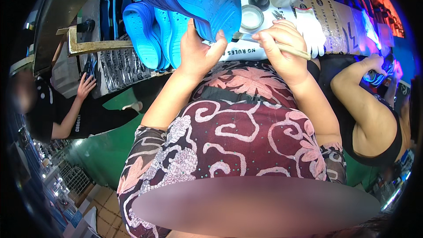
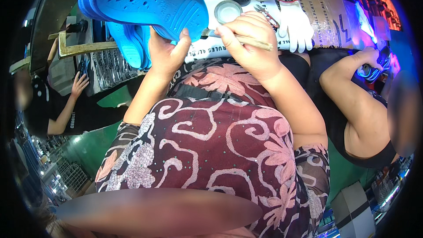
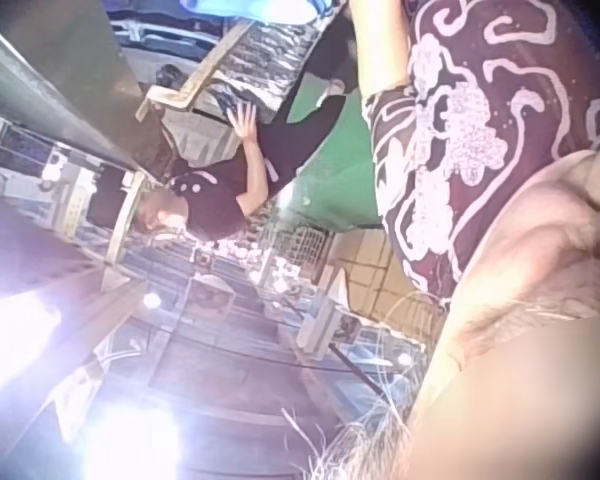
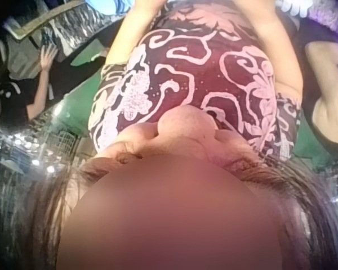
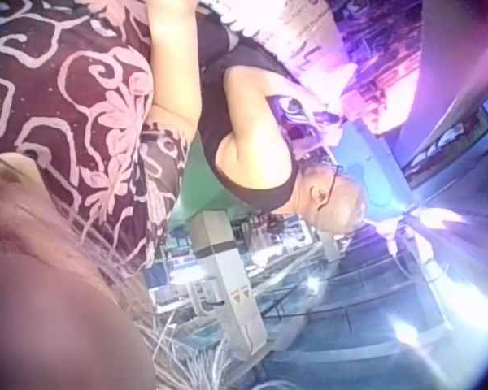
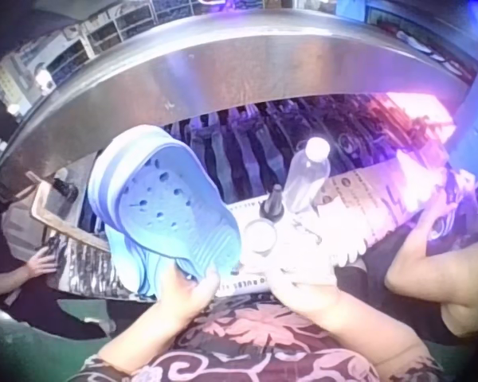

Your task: The person paints the edges of blue shoe soles using a small brush dipped in a container of liquid, handling the soles one by one and placing them on a conveyor belt.

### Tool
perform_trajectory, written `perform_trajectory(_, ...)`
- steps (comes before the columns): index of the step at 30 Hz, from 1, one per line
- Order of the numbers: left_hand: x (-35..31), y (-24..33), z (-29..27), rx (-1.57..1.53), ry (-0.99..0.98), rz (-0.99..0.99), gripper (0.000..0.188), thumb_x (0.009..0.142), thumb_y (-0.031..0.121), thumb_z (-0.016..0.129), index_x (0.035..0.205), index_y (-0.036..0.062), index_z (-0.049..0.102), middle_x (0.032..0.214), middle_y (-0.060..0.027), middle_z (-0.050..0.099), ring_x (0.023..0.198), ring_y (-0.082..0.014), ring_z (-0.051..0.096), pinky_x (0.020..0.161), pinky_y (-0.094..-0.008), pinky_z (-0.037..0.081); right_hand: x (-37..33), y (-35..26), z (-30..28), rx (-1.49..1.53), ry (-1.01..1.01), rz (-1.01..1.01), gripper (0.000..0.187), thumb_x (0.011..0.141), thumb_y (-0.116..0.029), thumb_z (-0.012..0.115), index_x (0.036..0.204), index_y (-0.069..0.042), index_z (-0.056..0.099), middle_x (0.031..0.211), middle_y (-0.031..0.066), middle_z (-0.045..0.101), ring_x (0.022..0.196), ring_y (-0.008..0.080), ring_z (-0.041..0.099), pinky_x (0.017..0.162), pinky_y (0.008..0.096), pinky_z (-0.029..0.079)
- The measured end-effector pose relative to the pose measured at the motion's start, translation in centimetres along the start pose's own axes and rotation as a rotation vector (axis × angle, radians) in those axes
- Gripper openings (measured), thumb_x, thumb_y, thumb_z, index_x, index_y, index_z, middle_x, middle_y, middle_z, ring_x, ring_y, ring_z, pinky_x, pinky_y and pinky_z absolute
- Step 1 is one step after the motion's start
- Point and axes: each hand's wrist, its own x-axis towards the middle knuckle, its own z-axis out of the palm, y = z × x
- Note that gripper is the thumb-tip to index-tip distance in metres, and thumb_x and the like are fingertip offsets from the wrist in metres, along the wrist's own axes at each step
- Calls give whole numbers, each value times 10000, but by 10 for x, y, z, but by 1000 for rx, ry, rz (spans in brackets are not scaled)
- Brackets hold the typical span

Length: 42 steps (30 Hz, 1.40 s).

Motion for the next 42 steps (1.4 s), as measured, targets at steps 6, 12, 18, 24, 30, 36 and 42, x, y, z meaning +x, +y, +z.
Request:
perform_trajectory(6,-4,-3,-2,11,12,25,431,724,25,644,1095,-60,442,825,-155,654,698,-251,668,637,-308,513,-6,6,-9,-60,24,37,142,820,-140,629,722,-48,677,637,69,619,602,233,566,641,334,421)
perform_trajectory(12,-6,-2,2,-21,28,50,429,713,19,648,1093,-38,460,822,-150,653,689,-244,664,644,-305,510,-5,0,-4,14,-29,-23,125,803,-133,638,731,-39,679,637,76,614,609,238,555,638,334,414)
perform_trajectory(18,-10,-14,5,41,50,156,454,677,-6,663,1095,-16,487,818,-134,644,687,-239,655,642,-307,510,-12,2,-10,-41,-70,10,162,854,-140,586,772,-47,688,675,55,639,622,211,557,796,367,433)
perform_trajectory(24,-3,0,10,-30,81,222,348,682,-18,654,1022,-18,578,870,-140,640,764,-236,648,681,-303,502,-5,-1,-1,46,10,-40,145,778,-130,668,675,-29,654,612,79,597,580,241,544,602,334,406)
perform_trajectory(30,-2,2,10,26,52,233,279,675,4,668,954,11,655,915,-133,644,775,-268,641,708,-336,503,-12,-2,-12,-6,-5,31,169,804,-130,654,664,-34,654,597,73,596,561,229,538,600,327,405)
perform_trajectory(36,6,4,8,32,33,228,255,693,5,668,944,-5,629,912,-111,638,817,-240,624,751,-329,488,-20,3,-28,109,108,165,188,865,-83,595,708,-18,676,589,56,610,567,176,550,607,308,416)
perform_trajectory(42,36,54,-31,-432,-17,-270,632,766,40,661,1307,-44,343,1179,-173,542,1048,-233,568,908,-361,454,-45,24,-39,345,298,413,198,901,-84,531,790,31,649,660,58,590,587,108,526,539,251,414)
